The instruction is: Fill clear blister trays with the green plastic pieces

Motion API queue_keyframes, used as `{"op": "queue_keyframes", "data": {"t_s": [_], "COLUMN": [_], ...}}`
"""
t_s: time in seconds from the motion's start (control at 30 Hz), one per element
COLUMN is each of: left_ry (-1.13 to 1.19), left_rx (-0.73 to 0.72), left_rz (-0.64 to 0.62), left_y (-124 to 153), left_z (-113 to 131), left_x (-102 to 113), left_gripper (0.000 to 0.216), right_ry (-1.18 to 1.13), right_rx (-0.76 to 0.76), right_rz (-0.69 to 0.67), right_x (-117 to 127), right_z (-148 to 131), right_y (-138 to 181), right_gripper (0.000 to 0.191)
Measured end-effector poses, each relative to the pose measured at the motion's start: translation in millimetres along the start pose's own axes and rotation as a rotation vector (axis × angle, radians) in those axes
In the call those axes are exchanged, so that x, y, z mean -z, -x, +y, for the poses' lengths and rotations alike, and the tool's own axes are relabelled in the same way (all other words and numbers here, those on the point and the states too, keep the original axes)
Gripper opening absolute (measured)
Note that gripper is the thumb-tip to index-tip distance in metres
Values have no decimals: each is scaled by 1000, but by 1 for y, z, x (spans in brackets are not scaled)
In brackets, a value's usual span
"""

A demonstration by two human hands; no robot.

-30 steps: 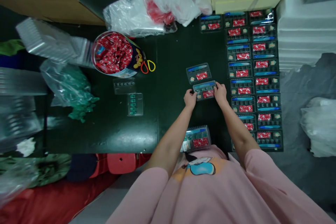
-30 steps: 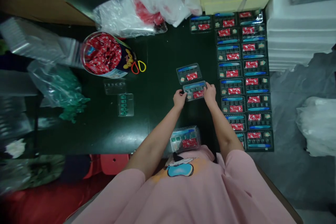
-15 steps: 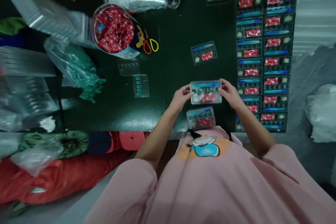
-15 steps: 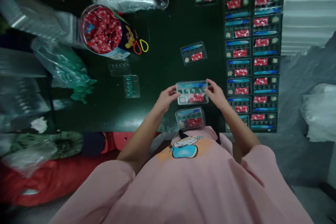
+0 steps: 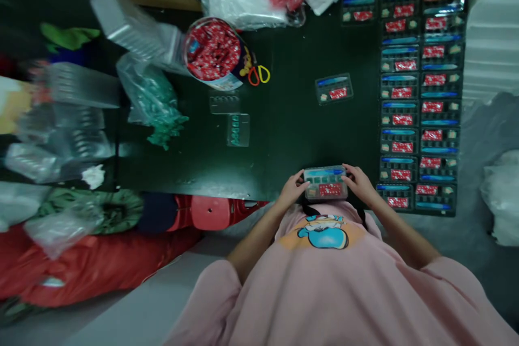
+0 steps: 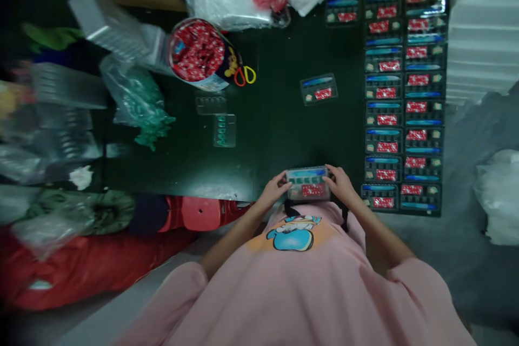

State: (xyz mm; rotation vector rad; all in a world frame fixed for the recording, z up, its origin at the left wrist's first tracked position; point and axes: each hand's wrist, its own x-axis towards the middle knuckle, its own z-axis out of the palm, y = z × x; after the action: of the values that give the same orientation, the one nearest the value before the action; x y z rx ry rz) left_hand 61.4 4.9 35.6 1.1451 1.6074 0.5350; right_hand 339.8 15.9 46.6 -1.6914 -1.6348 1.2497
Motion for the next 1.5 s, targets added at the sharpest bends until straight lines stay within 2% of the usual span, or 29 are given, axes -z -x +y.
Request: {"op": "queue_keyframes", "data": {"t_s": [0.07, 0.1, 0.2, 0.27, 0.37, 0.47, 0.63, 0.7, 0.77, 0.87, 0.97, 1.03, 1.1, 1.17, 1.27, 1.37, 1.5], "left_ry": [56, 61, -94, -252, -383, -385, -369, -336, -223, 69, 270, 314, 326, 354, 538, 758, 705], "left_rx": [8, 2, -78, -109, -28, 97, 133, 115, 57, -92, -226, -279, -314, -334, -289, -162, -19], "left_rz": [46, 119, 484, 629, 657, 627, 559, 525, 484, 389, 241, 150, 73, -39, -150, -91, 12], "left_y": [-14, -24, -65, -94, -130, -148, -147, -140, -132, -120, -112, -109, -109, -114, -132, -161, -206], "left_z": [-1, -1, 0, 0, -4, -9, -7, 3, 20, 58, 100, 122, 138, 149, 157, 165, 173], "left_x": [18, 32, 85, 120, 153, 163, 152, 142, 128, 93, 48, 18, -5, -17, -14, 0, 2], "left_gripper": [55, 53, 47, 44, 47, 45, 40, 39, 39, 41, 41, 40, 35, 32, 40, 42, 36], "right_ry": [-15, -26, -44, -39, -3, 42, 15, -71, -245, -667, -1053, -1208, -1287, -1300, -1184, -877, -454], "right_rx": [-10, -18, -27, -20, 1, 28, 84, 109, 77, -156, -424, -435, -338, -249, -185, -83, 59], "right_rz": [-3, 4, 24, 35, 60, 107, 209, 231, 188, 25, -196, -250, -148, 24, 190, 278, 359], "right_x": [3, 4, 6, 7, 10, 16, 25, 21, 12, -10, -32, -39, -37, -27, -1, 30, 61], "right_z": [1, 1, 0, -2, -6, -12, -31, -41, -53, -69, -84, -89, -90, -84, -68, -51, -37], "right_y": [-1, -1, -4, -6, -13, -26, -64, -83, -102, -126, -143, -152, -161, -170, -186, -205, -240], "right_gripper": [52, 55, 57, 54, 50, 47, 45, 42, 41, 45, 45, 39, 30, 30, 41, 49, 56]}}
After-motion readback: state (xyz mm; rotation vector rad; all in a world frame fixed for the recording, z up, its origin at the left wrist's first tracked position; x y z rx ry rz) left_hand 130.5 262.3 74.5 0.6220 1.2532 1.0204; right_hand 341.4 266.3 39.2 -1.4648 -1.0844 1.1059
